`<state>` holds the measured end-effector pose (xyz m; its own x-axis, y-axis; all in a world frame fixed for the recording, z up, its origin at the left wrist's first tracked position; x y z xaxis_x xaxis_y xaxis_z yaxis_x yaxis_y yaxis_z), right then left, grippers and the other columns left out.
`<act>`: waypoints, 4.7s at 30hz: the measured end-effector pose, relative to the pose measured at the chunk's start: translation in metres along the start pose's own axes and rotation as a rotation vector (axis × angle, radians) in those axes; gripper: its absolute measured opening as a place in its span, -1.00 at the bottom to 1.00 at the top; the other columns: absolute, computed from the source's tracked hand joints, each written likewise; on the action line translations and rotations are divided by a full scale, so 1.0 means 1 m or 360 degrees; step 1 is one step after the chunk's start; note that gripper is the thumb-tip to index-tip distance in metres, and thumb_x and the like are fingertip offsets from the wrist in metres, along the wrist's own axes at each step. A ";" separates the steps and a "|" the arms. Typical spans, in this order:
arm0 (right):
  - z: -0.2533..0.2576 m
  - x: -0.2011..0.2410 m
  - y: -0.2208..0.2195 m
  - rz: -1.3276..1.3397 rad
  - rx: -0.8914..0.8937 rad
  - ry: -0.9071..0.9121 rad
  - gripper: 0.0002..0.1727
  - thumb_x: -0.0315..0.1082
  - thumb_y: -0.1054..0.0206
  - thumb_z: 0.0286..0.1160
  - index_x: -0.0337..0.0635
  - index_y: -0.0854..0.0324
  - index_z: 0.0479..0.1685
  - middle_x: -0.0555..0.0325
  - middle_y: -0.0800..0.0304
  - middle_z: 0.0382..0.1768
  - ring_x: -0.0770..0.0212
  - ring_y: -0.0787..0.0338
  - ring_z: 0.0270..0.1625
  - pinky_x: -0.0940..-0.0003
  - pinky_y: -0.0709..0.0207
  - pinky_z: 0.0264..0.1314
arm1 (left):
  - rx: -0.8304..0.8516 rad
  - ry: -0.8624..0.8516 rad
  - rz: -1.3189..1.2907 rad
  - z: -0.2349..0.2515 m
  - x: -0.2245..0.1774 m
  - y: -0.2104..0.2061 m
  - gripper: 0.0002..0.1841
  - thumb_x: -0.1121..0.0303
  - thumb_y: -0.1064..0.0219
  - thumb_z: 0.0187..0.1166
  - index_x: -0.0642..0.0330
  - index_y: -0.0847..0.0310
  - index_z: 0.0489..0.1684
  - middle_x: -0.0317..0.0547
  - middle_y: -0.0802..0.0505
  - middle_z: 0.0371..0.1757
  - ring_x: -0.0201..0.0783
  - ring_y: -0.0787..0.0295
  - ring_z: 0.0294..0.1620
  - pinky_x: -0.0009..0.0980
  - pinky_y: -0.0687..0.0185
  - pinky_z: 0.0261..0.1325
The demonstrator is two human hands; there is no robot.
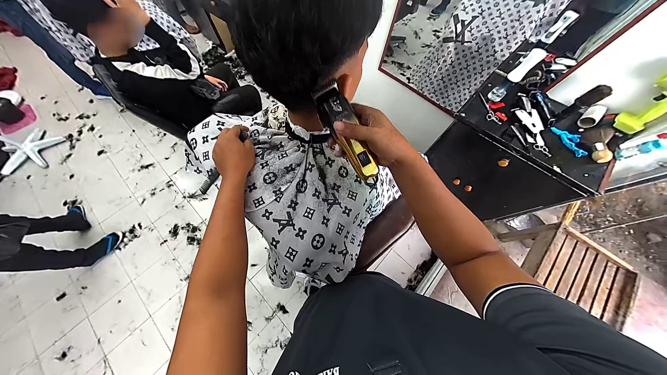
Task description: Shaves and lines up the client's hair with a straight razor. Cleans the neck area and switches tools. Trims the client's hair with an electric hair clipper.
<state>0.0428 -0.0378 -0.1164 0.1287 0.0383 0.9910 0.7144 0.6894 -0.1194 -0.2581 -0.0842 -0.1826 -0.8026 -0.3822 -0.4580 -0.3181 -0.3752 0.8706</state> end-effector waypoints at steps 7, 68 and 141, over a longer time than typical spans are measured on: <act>-0.006 -0.007 0.004 0.0070 -0.0004 -0.0151 -0.58 -0.28 -0.28 0.63 -0.29 -0.40 0.36 0.01 -0.82 -0.12 0.12 -0.90 -0.17 0.18 -0.86 -0.09 | -0.0004 0.0015 0.0011 0.001 0.001 -0.001 -0.62 0.31 -0.11 0.69 0.09 -0.71 0.35 0.22 -0.78 0.33 0.26 -0.68 0.40 0.39 -0.46 0.31; 0.004 -0.023 -0.017 -0.0806 -0.0423 0.0116 -0.15 -0.15 -0.63 0.31 -0.29 -0.29 0.56 -0.10 -0.70 0.21 0.16 -0.78 0.15 0.19 -0.69 0.25 | 0.0001 0.0014 -0.0037 0.000 0.001 0.000 -0.62 0.34 -0.13 0.66 0.10 -0.71 0.35 0.20 -0.78 0.32 0.24 -0.68 0.39 0.35 -0.47 0.33; 0.003 0.000 -0.008 -0.0791 -0.0274 0.0126 -0.22 -0.19 -0.63 0.32 -0.28 -0.37 0.53 -0.06 -0.74 0.16 0.22 -0.80 0.12 0.26 -0.70 0.23 | 0.0012 0.0045 0.0005 0.001 0.000 0.000 -0.63 0.32 -0.13 0.67 0.09 -0.71 0.34 0.18 -0.78 0.34 0.22 -0.67 0.41 0.36 -0.45 0.34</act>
<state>0.0351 -0.0409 -0.1156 -0.2073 -0.3223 0.9237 0.8042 0.4815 0.3485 -0.2582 -0.0836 -0.1824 -0.7889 -0.4074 -0.4601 -0.3195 -0.3677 0.8733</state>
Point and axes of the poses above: each hand's wrist, its own z-axis towards the middle knuckle, its own y-axis out of the back of the hand, x = y × z, the point moved 5 cm from there along z, towards the middle knuckle
